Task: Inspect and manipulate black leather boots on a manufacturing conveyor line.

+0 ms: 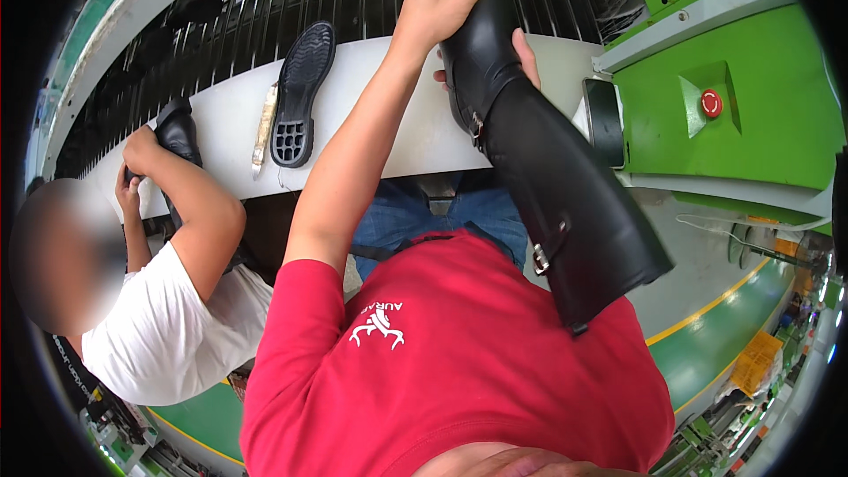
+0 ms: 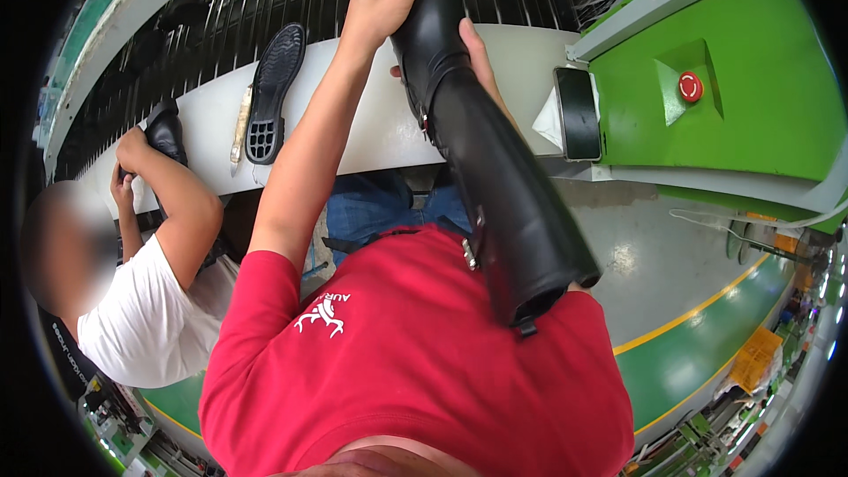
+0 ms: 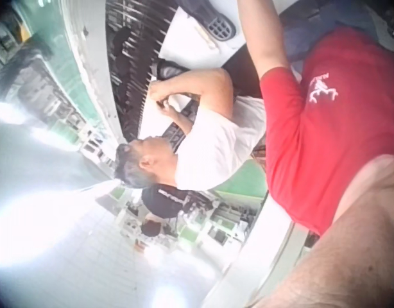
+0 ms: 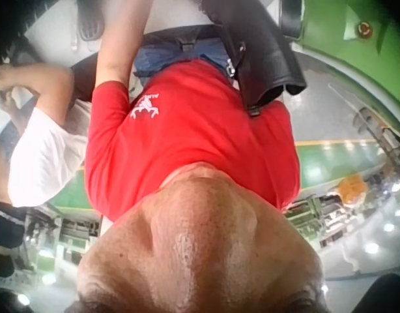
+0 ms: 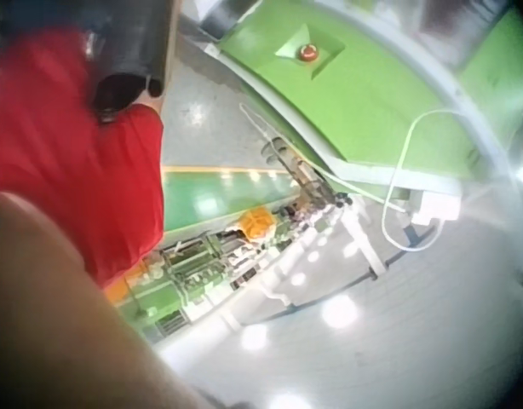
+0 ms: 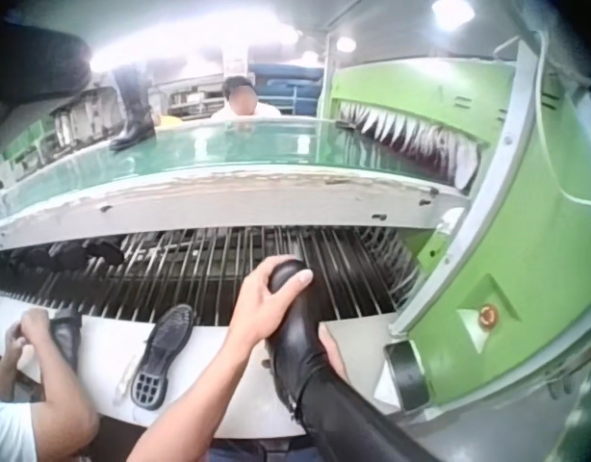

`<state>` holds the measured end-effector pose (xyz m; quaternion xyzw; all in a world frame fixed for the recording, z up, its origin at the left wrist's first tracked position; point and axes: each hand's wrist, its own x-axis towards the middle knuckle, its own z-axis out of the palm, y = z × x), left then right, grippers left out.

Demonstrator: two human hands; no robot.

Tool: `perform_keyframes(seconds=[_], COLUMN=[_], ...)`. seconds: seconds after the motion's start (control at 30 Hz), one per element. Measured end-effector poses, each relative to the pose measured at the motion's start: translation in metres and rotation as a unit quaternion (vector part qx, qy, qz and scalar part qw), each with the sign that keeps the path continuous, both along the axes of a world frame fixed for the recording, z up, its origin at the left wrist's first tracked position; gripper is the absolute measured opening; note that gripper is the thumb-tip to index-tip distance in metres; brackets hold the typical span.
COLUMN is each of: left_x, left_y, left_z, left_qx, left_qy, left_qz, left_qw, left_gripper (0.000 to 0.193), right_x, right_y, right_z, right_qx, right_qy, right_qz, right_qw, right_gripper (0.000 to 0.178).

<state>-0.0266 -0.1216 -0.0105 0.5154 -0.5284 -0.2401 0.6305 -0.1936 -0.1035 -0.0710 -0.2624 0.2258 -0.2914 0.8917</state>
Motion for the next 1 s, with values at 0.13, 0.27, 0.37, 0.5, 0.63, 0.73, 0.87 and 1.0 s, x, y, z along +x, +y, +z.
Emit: perform_keyframes(seconds=[0.13, 0.27, 0.37, 0.5, 0.63, 0.73, 0.87, 1.0], left_x=[0.006, 0.013, 0.029, 0.09, 0.178, 0.216, 0.23, 0.226], left_y=[0.002, -0.002, -0.006, 0.009, 0.051, 0.073, 0.08, 0.076], left_z=[0.002, -0.006, -0.02, -0.042, -0.07, -0.097, -0.113, -0.094], left_qx=[0.035, 0.037, -0.133, 0.097, 0.241, 0.355, 0.371, 0.277], left_qy=[-0.017, -0.008, -0.042, 0.037, -0.312, -0.356, -0.285, -0.213], left_qz=[0.006, -0.001, -0.043, -0.045, 0.164, 0.205, 0.204, 0.168], left_qw=[0.999, 0.999, 0.989, 0.994, 0.904, 0.84, 0.86, 0.922], left_gripper=[0.05, 0.046, 0.043, 0.046, 0.055, 0.065, 0.068, 0.05], right_x=[0.005, 0.006, 0.001, -0.013, -0.024, -0.028, -0.028, -0.031], right_y=[-0.006, -0.005, -0.01, -0.032, -0.04, -0.038, -0.03, -0.005], right_z=[-0.013, -0.026, -0.036, -0.046, -0.057, -0.06, -0.054, -0.045], right_qx=[-0.005, -0.009, 0.003, 0.077, 0.093, 0.108, 0.09, 0.074], right_qy=[0.027, 0.008, -0.015, -0.116, -0.194, -0.204, -0.179, -0.18], right_qz=[0.01, 0.003, 0.008, 0.102, 0.146, 0.148, 0.116, 0.09], right_qw=[1.0, 1.0, 1.0, 0.985, 0.965, 0.962, 0.973, 0.977], right_gripper=[0.095, 0.095, 0.098, 0.106, 0.113, 0.111, 0.109, 0.108])
